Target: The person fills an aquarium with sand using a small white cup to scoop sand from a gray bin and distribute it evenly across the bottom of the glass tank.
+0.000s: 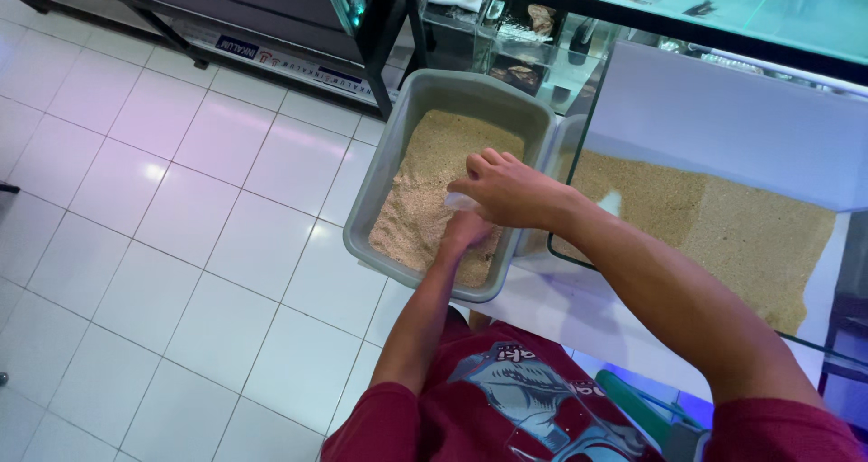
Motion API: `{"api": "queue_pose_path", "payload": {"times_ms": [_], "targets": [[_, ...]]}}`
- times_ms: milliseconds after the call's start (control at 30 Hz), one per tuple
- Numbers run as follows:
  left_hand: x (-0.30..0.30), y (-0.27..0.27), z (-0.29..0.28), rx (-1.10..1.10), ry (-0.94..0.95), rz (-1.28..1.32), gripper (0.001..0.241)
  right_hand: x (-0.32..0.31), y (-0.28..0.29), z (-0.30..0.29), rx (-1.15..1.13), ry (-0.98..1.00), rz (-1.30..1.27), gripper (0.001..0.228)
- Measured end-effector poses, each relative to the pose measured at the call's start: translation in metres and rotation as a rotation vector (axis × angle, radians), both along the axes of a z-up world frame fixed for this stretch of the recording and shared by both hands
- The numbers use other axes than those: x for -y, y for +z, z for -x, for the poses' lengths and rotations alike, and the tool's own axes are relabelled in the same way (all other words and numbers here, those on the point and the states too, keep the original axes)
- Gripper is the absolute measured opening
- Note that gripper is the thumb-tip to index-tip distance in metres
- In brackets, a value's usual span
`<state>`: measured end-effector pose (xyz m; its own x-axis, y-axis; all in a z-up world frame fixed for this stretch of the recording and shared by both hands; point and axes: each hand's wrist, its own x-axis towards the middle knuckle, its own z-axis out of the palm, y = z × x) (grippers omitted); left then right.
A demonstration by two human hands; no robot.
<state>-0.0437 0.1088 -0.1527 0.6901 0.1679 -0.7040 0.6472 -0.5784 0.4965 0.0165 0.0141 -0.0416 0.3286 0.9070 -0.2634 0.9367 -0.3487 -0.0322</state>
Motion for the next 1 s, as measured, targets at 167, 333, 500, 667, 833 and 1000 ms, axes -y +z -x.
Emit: {"api": "queue_pose_path", "payload": {"times_ms": [167,333,500,667,833,1000], "targets": [[-0.009,-0.06,0.006,0.087,-0.229,-0.079,0.048,0.001,-0.004,-0.003,0.012,-0.009,0.005,0.058],[-0.028,-0.062,0.01,0.222,-0.18,-0.16,0.04,0.004,-0.018,-0.008,0.089,0.01,-0.002,0.062],[-0.039,-0.046,0.009,0.324,0.109,-0.276,0.035,0.0,-0.008,-0.01,0.051,-0.034,0.016,0.057],[-0.04,-0.036,0.002,0.404,0.254,-0.249,0.036,0.0,0.002,-0.004,0.131,-0.057,-0.049,0.054],[-0.028,0.009,0.005,0.596,0.565,0.132,0.03,0.011,0.026,-0.008,0.074,-0.143,-0.173,0.055],[-0.012,0.079,-0.003,0.785,0.82,0.803,0.029,0.036,0.074,-0.005,-0.164,-0.319,-0.324,0.053]]}}
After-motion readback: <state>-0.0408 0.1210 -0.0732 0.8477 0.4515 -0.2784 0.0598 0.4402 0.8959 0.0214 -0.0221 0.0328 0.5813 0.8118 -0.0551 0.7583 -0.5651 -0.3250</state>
